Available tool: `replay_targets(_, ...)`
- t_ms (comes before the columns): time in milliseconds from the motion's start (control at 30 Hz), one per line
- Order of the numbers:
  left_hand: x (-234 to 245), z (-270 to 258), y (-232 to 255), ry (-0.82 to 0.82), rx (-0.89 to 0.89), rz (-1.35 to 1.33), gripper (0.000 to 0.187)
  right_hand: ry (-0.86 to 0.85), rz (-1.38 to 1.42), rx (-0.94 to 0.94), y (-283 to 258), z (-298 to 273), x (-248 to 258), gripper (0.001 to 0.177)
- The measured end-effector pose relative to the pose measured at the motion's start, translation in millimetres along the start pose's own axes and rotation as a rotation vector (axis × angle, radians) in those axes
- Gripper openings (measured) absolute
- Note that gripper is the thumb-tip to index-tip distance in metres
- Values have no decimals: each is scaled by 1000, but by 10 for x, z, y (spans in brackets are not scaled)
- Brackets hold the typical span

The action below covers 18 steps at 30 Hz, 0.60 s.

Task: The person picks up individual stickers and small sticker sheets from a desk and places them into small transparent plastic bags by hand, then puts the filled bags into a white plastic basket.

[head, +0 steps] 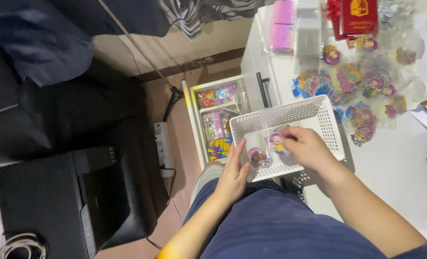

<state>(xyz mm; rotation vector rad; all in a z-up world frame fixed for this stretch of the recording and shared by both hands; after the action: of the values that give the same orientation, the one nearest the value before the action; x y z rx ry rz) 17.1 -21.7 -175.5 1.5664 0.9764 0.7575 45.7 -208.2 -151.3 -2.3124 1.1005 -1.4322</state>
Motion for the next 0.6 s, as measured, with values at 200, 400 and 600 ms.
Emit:
replay_targets(200, -79, 28, -147, -51, -44, 57, 59, -126, -294, 73, -228, -71, -209, 44)
replay_targets(400, 6, -6, -221, -25, 252, 68, 63, 218, -20, -241, 632, -119, 675, 32)
replay_targets(600, 92, -54, -157, 5, 301, 80, 72, 546, -253, -482, 1768, 83, 1347, 66)
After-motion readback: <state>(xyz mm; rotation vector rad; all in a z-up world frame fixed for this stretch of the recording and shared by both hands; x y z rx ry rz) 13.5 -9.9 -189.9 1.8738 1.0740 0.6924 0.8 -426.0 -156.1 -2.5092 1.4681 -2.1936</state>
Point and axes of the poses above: each hand's wrist, its own z-axis towards the middle knuckle, its own x-axis out of the back of the hand, y = z × x, the point moved 10 cm from there along z, towards the middle knuckle, and after that the axes turned 11 degrees about -z, right-handed, at the moved point
